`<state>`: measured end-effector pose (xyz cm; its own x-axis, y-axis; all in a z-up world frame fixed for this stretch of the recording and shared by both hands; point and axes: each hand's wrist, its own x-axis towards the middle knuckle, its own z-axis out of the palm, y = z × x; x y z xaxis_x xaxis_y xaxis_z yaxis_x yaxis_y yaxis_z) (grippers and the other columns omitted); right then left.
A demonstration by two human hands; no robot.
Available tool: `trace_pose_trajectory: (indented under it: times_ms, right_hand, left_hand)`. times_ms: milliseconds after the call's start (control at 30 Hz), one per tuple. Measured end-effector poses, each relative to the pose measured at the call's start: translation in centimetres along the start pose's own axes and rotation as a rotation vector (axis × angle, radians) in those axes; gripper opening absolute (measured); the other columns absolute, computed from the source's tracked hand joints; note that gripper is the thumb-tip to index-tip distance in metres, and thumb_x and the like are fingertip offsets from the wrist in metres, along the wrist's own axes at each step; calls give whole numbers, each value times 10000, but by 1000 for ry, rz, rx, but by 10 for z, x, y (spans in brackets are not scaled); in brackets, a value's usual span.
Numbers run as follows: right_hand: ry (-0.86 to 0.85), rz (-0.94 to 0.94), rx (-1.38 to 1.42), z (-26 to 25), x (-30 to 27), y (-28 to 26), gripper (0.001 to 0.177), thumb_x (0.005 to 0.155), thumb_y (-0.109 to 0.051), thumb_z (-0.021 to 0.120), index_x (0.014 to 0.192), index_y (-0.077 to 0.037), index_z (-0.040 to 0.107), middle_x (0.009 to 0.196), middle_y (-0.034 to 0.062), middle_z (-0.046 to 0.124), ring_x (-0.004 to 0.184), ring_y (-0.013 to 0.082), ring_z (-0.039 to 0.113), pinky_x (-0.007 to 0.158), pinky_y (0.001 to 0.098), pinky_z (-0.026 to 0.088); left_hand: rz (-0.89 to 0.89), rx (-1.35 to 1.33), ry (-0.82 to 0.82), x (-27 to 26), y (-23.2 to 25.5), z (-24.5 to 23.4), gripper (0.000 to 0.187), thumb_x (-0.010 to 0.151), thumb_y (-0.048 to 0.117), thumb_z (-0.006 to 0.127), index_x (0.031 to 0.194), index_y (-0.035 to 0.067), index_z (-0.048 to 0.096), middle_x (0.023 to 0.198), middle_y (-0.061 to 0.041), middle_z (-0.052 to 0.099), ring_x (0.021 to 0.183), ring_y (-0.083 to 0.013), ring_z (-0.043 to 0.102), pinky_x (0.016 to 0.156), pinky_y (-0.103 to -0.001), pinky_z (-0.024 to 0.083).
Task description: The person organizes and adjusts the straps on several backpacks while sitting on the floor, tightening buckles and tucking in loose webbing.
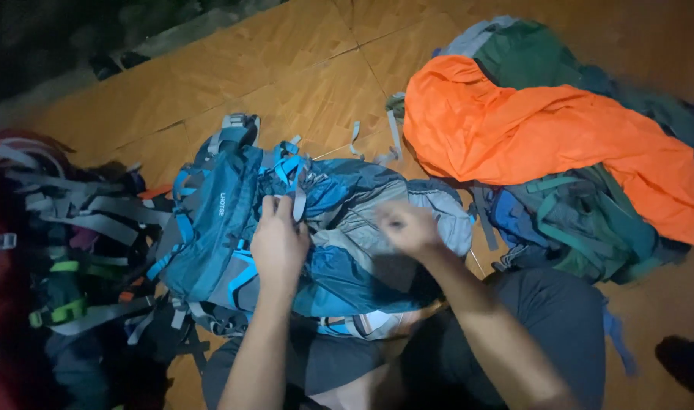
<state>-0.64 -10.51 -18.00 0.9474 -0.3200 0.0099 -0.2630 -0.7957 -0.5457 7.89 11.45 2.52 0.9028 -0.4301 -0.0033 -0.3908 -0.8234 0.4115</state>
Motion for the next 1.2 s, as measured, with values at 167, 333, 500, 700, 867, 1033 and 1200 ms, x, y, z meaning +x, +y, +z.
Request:
trace_pose_trajectory:
  times_ms: [167, 333, 500, 700, 867, 1033, 1200]
  right_hand:
    - [77, 97, 113, 116, -12, 116, 401, 1004, -540, 576, 1379, -406, 626, 1387, -115, 643, 1347, 97, 562, 1112, 301, 482]
    - [202, -173, 124, 91, -21, 83, 316, 944, -375, 613, 1244, -283, 648, 1270, -45, 667, 1189, 138, 590, 1007, 313, 496]
    - [349, -432, 116, 16, -34, 29, 233, 883, -210, 649, 1109, -161, 671, 1154, 24, 691, 1030, 178, 619, 902, 324, 510]
    - [512, -727, 72, -54, -62, -10, 137, 809, -13, 694, 946, -14, 699, 1014, 106, 720, 839, 225, 655, 777, 336, 527]
    - [76, -180, -78, -22, -72, -5, 176, 874, -230, 668, 922, -93, 766, 945, 79, 746, 918, 321, 649, 833, 429, 519]
    - [-222, -585, 164, 39, -68, -18, 208, 969, -232, 505, 1036, -107, 656, 994, 153, 731, 920, 372, 636, 949, 447, 384]
    - [-461, -204, -5, -63, -66, -20, 298, 933, -326, 580, 1095, -134, 740, 1119, 67, 746, 999, 282, 682, 937, 421, 523]
  left_hand:
    - [-96, -414, -335, -3, -14, 17, 630, 753, 257, 857, 1248, 39, 534, 1302, -287, 597, 1223, -534, 584, 993, -593, 525]
    - [202, -768, -378, -31, 12, 40, 916, 751, -38, 814, 1564, 61, 404, 1467, -360, 418, 1277, -608, 484, 1083, -561, 478]
    - [99, -415, -170, -56, 14, 59, 865, 814, 162, 830, 1561, 86, 403, 1484, -247, 444, 1322, -492, 506, 1039, -605, 502]
    - [-164, 8, -183, -98, -41, 146, 1028, 745, 602, 852, 1486, 115, 333, 1365, -166, 473, 1226, -418, 490, 982, -668, 376]
    - [-163, -171, -12, -107, -45, 131, 597, 748, 217, 779, 1272, 140, 504, 1098, -148, 734, 895, -434, 703, 727, -506, 537]
    - [100, -230, 272, -121, -39, 123, 631, 694, 53, 716, 1288, 55, 505, 1141, -141, 639, 908, -387, 676, 760, -424, 540]
    - [-29, 51, -190, -131, -60, 125, 880, 715, 330, 835, 1441, 103, 392, 1294, -171, 430, 999, -389, 651, 789, -464, 572]
